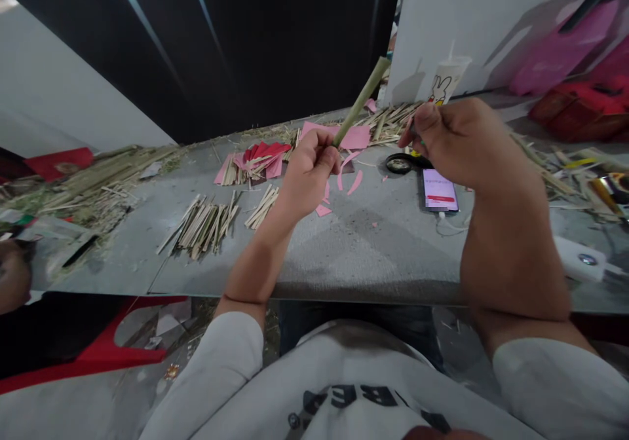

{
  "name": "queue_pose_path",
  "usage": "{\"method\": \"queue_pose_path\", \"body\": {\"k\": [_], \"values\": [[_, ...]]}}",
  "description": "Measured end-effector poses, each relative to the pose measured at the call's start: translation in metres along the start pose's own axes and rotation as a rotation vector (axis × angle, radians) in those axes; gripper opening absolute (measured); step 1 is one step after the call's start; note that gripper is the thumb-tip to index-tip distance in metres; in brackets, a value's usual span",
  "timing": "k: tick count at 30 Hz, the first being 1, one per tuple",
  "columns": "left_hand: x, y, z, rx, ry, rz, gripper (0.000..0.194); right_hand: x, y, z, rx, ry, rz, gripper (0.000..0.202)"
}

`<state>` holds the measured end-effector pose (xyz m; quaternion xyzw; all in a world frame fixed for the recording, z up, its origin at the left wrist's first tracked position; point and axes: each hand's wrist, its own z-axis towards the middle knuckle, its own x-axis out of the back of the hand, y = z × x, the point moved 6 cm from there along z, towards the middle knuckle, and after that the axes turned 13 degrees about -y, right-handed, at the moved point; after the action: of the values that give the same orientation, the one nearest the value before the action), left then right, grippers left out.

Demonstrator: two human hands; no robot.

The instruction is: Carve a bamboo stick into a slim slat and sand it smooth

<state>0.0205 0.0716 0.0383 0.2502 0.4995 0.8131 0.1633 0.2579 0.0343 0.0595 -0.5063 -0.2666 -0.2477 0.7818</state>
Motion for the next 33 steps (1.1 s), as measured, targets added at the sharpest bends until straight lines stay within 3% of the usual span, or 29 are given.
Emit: {"method": "queue_pose_path", "body": {"k": [3, 8, 14, 18, 26, 29, 33], "values": [[-0.004, -0.003, 0.001, 0.052, 0.009, -0.061, 0.022, 0.002, 0.000, 0.000, -0.064, -0.070, -0.106, 0.046], [-0.012, -0.005, -0.001, 0.102, 0.036, -0.180, 0.020, 0.007, -0.008, -0.007, -0.011, -0.146, -0.090, 0.032], [-0.016, -0.012, -0.003, 0.132, 0.001, -0.299, 0.018, 0.017, -0.009, -0.017, 0.068, -0.042, 0.010, 0.029], [-0.017, -0.016, -0.004, 0.150, -0.043, -0.322, 0.015, 0.011, -0.018, -0.016, 0.138, -0.031, 0.046, 0.031], [-0.030, -0.003, -0.007, 0.075, -0.204, -0.242, 0.019, -0.014, -0.058, -0.028, 0.527, -0.397, 0.147, 0.034], [-0.032, -0.007, -0.008, 0.095, -0.213, -0.291, 0.022, -0.023, -0.058, -0.028, 0.506, -0.462, 0.192, 0.043], [-0.036, -0.006, -0.011, 0.080, -0.273, -0.278, 0.034, -0.038, -0.060, -0.024, 0.500, -0.525, 0.146, 0.040]]}}
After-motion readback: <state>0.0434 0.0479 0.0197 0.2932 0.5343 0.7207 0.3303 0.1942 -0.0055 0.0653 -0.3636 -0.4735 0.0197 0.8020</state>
